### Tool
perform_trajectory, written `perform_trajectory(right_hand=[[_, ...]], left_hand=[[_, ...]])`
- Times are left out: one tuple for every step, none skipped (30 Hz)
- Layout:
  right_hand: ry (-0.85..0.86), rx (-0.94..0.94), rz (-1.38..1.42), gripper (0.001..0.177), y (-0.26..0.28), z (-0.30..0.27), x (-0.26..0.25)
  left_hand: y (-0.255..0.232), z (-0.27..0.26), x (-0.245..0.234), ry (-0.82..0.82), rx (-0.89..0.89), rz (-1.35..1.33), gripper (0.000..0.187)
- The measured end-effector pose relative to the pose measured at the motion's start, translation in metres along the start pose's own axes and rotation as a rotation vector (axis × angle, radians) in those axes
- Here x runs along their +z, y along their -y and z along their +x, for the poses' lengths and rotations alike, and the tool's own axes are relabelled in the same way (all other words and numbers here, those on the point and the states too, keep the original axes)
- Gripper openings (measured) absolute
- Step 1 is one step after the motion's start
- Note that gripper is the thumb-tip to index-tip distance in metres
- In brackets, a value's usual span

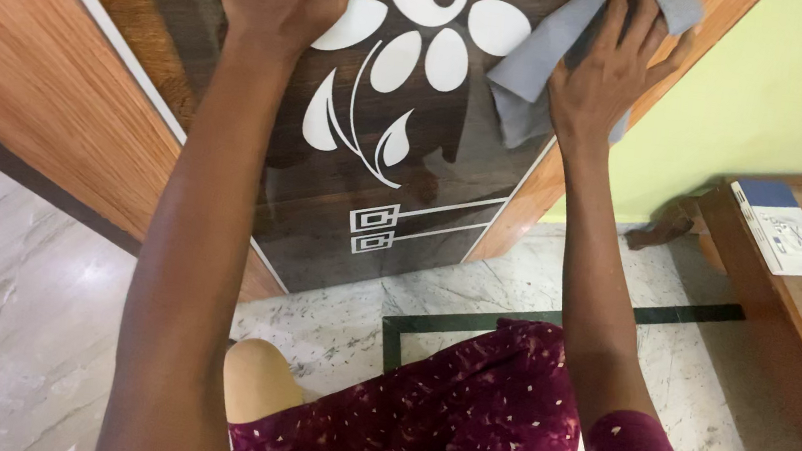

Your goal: The person cleans a door by wiping its decorated surface and edges with a cloth.

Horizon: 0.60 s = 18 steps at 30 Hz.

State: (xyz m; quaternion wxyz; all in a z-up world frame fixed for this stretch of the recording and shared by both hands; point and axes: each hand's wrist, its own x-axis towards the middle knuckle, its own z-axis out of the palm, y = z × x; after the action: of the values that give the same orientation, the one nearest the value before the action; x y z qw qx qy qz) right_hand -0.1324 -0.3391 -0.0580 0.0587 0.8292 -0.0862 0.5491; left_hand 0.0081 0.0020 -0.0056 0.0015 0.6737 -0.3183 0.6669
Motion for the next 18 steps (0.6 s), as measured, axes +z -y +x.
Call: perform_trajectory(right_hand=[[-0.001, 0.003, -0.002, 0.078, -0.003, -0.001, 0.001], [0.061, 0.059, 0.109, 0.072, -0.007, -0.002, 0.003], [0.122, 0.114, 0.221, 0.067, -0.010, -0.004, 0.007], [0.120, 0.116, 0.220, 0.067, -0.011, -0.006, 0.013], [0.053, 0.128, 0.270, 0.065, -0.009, -0.008, 0.023], [-0.013, 0.139, 0.320, 0.064, -0.007, -0.009, 0.033], [-0.016, 0.140, 0.319, 0.064, -0.004, -0.012, 0.043], [-0.101, 0.084, 0.302, 0.060, 0.000, -0.013, 0.052], [-0.184, 0.027, 0.286, 0.056, 0.004, -0.014, 0.059], [-0.187, 0.029, 0.284, 0.056, 0.008, -0.013, 0.065], [-0.173, 0.008, 0.385, 0.047, 0.015, -0.012, 0.068], [-0.158, -0.012, 0.486, 0.040, 0.023, -0.011, 0.069], [-0.158, -0.011, 0.483, 0.040, 0.033, -0.007, 0.068], [-0.140, -0.040, 0.434, 0.042, 0.044, -0.002, 0.066], [-0.122, -0.070, 0.386, 0.045, 0.057, 0.005, 0.063], [-0.105, -0.101, 0.339, 0.047, 0.070, 0.014, 0.057], [-0.088, -0.132, 0.294, 0.050, 0.083, 0.023, 0.051], [-0.072, -0.164, 0.249, 0.054, 0.096, 0.032, 0.043]], left_hand=[[0.001, 0.000, -0.001, 0.008, 0.006, -0.008, 0.021], [0.001, 0.000, -0.001, 0.006, 0.008, -0.010, 0.021], [0.001, 0.001, -0.002, -0.020, 0.020, 0.007, 0.016], [0.001, 0.001, -0.002, -0.034, 0.027, 0.016, 0.014], [0.002, 0.002, -0.003, -0.049, 0.034, 0.025, 0.012], [0.002, 0.003, -0.004, -0.029, 0.038, 0.025, 0.012], [0.002, 0.003, -0.005, -0.019, 0.040, 0.025, 0.012], [0.001, 0.004, -0.006, -0.010, 0.043, 0.025, 0.012], [0.001, 0.005, -0.008, -0.033, 0.040, 0.045, 0.018], [0.000, 0.006, -0.009, -0.045, 0.038, 0.055, 0.025], [0.000, 0.007, -0.010, -0.059, 0.038, 0.062, 0.032], [0.000, 0.008, -0.010, -0.060, 0.041, 0.066, 0.037], [0.000, 0.009, -0.011, -0.061, 0.042, 0.066, 0.040], [0.000, 0.009, -0.011, -0.062, 0.043, 0.065, 0.043], [0.000, 0.010, -0.011, -0.058, 0.043, 0.079, 0.042], [0.000, 0.010, -0.012, -0.057, 0.043, 0.084, 0.042], [0.000, 0.011, -0.013, -0.055, 0.042, 0.091, 0.041], [0.000, 0.011, -0.014, -0.030, 0.038, 0.083, 0.037]])
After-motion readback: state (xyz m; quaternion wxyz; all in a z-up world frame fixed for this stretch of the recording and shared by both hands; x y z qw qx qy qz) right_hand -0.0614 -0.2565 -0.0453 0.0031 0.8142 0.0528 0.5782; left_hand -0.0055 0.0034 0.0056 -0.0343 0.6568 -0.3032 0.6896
